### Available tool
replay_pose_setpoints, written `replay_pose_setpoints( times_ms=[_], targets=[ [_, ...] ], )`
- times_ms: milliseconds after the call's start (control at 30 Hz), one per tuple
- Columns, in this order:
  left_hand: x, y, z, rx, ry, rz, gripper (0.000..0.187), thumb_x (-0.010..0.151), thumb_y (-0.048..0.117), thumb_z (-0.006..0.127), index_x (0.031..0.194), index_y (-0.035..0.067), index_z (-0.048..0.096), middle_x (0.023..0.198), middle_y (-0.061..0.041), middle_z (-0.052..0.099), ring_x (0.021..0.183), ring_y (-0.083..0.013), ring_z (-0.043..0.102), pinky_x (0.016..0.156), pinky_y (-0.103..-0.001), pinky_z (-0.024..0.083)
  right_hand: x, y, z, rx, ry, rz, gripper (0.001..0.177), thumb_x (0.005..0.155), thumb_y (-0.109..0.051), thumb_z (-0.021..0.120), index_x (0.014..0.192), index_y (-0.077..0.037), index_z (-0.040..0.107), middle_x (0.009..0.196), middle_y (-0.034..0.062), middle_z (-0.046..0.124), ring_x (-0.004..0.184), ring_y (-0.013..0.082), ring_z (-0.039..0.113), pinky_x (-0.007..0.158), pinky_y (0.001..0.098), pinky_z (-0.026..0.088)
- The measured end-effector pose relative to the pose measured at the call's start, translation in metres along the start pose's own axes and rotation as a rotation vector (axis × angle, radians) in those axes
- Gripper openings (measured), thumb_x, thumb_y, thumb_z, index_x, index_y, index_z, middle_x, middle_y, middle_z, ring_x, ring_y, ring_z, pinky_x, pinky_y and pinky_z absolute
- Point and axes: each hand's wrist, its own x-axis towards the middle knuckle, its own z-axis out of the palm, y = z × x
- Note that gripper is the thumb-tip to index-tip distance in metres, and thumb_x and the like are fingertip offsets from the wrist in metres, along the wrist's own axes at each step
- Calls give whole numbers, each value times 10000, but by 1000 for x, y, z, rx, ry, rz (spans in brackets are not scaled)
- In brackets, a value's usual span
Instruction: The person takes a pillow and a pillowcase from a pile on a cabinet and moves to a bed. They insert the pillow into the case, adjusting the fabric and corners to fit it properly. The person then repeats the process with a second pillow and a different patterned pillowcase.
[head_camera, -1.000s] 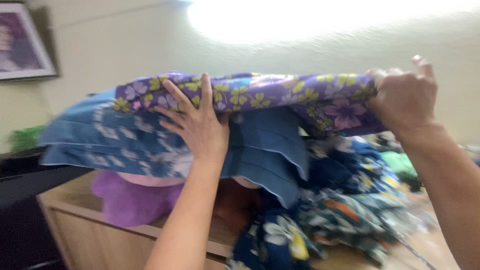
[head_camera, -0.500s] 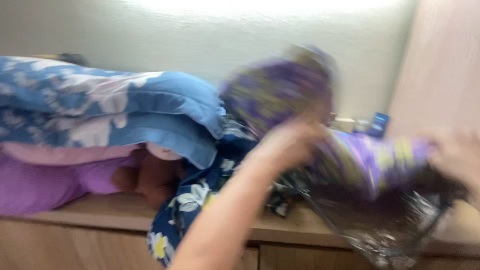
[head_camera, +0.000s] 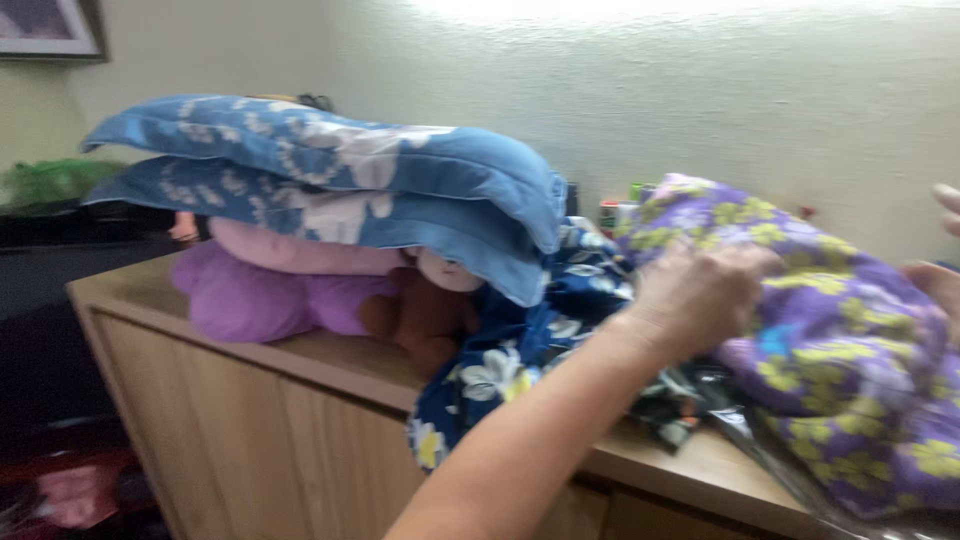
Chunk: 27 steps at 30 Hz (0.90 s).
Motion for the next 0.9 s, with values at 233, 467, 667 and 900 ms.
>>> replay_pose_setpoints(
  times_ms=[233,467,667,900],
  targets=[
    [-111,-133,-141,369,571,-163,247,953,209,631,1165,105,707,1303,-138,697,1291,-352,606,1139,-566,388,-68,-274,15,-60,159,-839,980,775,-524,760,1585,-139,364,1427,199,567,1168,357,638,1071,589,444],
    [-189,-228,-211,415,396,-407,466,916,239,700,1353,148,566,1505,-178,515,1466,-402,397,1179,-637,268,-108,-464,120,-379,130,-1043,1299,622,-491,878,1637,-364,78,1691,143,219,1533,326,178,1169,663,75],
    [-217,-291,-270,534,112,-587,1099,725,294,845,1601,298,181,1672,-268,46,1523,-449,51,1151,-726,119,-95,-517,172,-534,179,-983,1275,673,-383,875,1636,-348,40,1619,230,268,1483,372,272,1152,732,107],
    [-218,-331,-262,735,299,-546,1016,767,30,703,1611,302,206,1656,-270,134,1534,-460,135,1151,-756,172,-59,-522,217,-588,187,-838,1231,681,-412,882,1640,-216,136,1311,241,569,1204,367,583,1082,653,378]
  ],
)
